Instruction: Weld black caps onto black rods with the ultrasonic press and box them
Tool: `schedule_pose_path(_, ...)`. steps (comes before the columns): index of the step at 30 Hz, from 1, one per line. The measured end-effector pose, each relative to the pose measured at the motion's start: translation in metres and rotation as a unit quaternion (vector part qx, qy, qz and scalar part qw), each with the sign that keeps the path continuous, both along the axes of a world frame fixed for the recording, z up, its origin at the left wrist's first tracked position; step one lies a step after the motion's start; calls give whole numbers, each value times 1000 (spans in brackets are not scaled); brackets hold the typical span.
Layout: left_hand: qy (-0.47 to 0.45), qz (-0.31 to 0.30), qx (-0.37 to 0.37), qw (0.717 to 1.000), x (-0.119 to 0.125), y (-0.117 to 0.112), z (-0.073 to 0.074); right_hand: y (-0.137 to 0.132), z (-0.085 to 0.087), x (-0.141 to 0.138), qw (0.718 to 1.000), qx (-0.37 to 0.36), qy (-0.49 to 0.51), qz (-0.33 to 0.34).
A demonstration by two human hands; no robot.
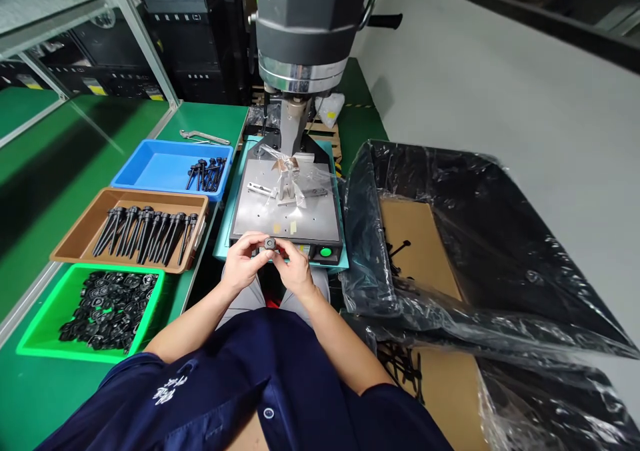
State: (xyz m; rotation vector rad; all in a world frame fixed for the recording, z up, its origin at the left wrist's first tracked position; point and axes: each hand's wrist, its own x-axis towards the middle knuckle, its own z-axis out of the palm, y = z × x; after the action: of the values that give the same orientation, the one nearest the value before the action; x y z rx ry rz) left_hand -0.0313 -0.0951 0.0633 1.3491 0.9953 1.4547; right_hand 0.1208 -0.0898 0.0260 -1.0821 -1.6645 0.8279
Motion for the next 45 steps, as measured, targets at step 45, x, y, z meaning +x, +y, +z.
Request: schedule_pose_path(45, -13, -32, -55, 998, 2, -1, -11, 1, -16, 4, 1000, -12, -18, -17)
